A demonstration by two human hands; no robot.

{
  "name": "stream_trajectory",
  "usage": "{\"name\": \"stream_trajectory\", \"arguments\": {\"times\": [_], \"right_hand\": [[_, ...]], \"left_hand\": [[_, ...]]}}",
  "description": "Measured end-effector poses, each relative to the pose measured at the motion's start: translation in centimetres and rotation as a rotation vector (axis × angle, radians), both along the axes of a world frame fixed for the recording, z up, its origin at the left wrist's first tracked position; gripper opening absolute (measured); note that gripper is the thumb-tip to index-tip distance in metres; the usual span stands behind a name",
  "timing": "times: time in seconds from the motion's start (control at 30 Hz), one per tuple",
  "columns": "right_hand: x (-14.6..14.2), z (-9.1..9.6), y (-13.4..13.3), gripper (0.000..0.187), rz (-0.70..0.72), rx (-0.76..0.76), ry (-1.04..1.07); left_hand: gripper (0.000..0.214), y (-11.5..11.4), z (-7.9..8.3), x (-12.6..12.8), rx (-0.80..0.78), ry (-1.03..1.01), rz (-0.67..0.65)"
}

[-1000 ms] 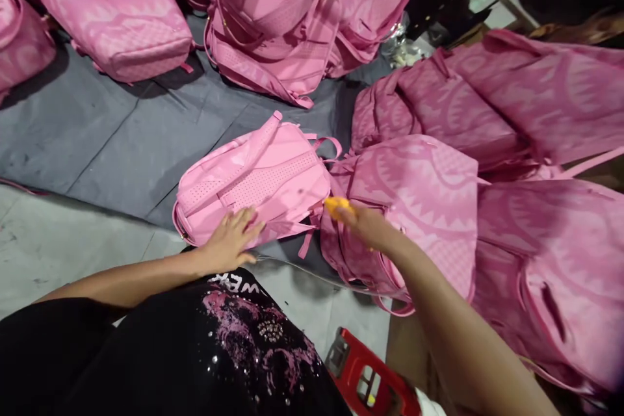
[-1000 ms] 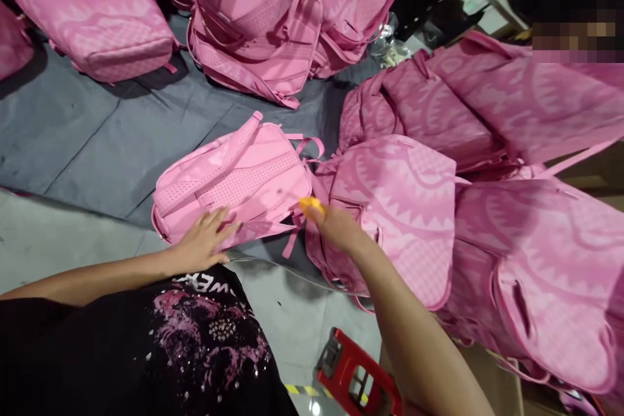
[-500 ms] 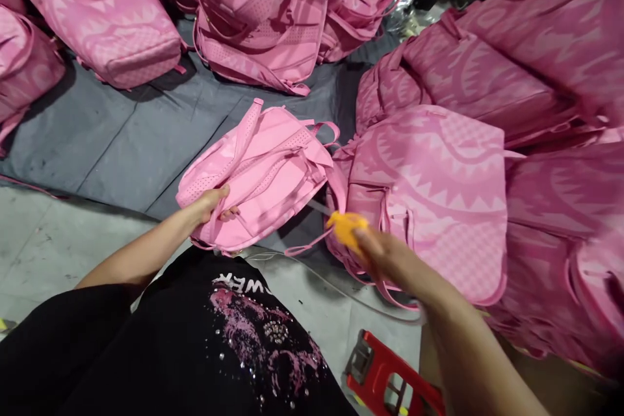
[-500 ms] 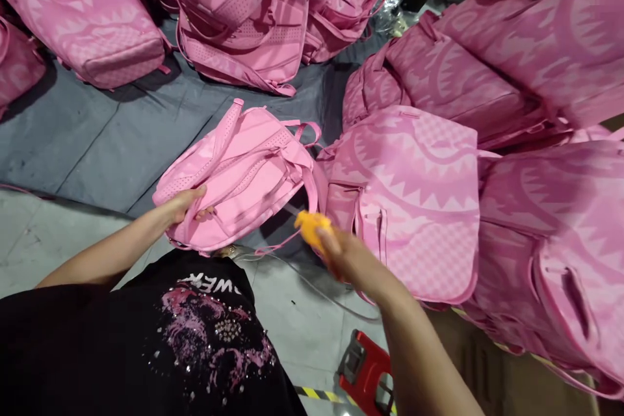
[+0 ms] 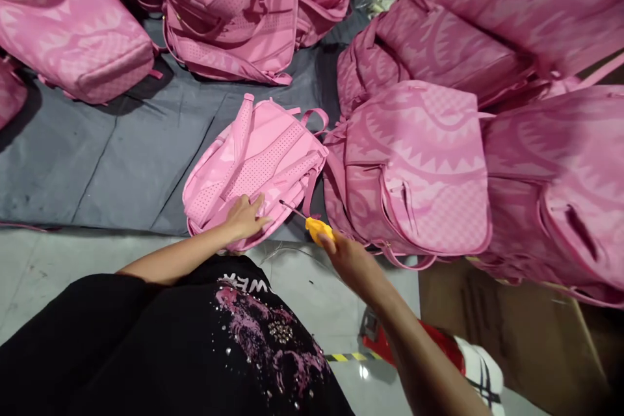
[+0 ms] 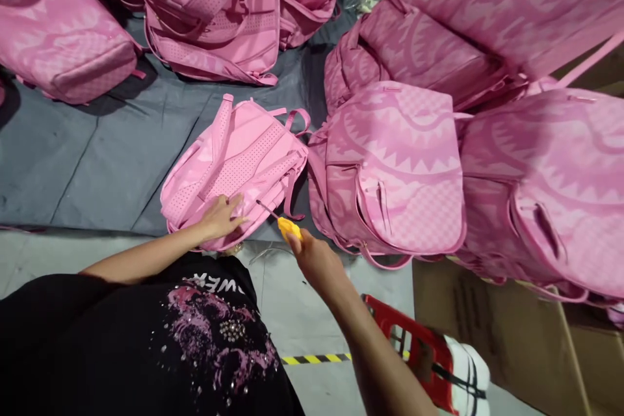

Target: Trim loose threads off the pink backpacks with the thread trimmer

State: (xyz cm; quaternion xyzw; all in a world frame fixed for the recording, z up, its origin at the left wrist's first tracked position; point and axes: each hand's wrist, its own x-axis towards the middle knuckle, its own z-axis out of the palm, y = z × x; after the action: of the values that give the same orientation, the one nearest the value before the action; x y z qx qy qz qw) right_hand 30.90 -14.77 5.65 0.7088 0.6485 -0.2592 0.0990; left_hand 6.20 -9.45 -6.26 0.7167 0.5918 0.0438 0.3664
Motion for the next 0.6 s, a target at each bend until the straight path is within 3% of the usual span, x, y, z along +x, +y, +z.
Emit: {"name": "stream_trajectory", "arguments": {"times": [0.07, 0.13, 0.17, 0.27, 0.33, 0.47, 0.6], "right_hand": [[-2.0, -0.8, -3.7, 0.045, -0.104, -0.063, -0.027], [-4.3, -1.9, -7.2, 0.043, -0.187, -0.139, -0.028], [-5.5, -2.5, -8.8, 0.042, -0.209, -0.172, -0.021], [-9.0, -4.4, -12.1, 0.039, -0.251, -0.218, -0.04], [-10.9, -5.5, -13.0, 0.036, -0.278, -0.219, -0.096], [-13.3, -7.4, -13.1, 0.033, -0.31, -0.198, -0.125], [-14.7, -9.7, -12.5, 0.034, -0.349, -0.143, -0.093]], "left_hand": [[0.065, 0.9, 0.7, -3.1, 0.08, -0.182, 0.096], [0.053, 1.6, 0.9, -6.8, 0.2, -0.347, 0.341], [0.047, 2.0, 0.8, -8.6, 0.188, -0.425, 0.497], [0.024, 3.2, 0.1, -12.6, -0.173, -0.68, 0.918], [0.019, 4.1, -0.3, -13.8, -0.449, -0.828, 1.054], [0.031, 5.9, -0.8, -13.4, -0.811, -1.023, 1.01], [0.036, 5.9, -2.0, -12.3, -1.045, -1.122, 0.895]]}}
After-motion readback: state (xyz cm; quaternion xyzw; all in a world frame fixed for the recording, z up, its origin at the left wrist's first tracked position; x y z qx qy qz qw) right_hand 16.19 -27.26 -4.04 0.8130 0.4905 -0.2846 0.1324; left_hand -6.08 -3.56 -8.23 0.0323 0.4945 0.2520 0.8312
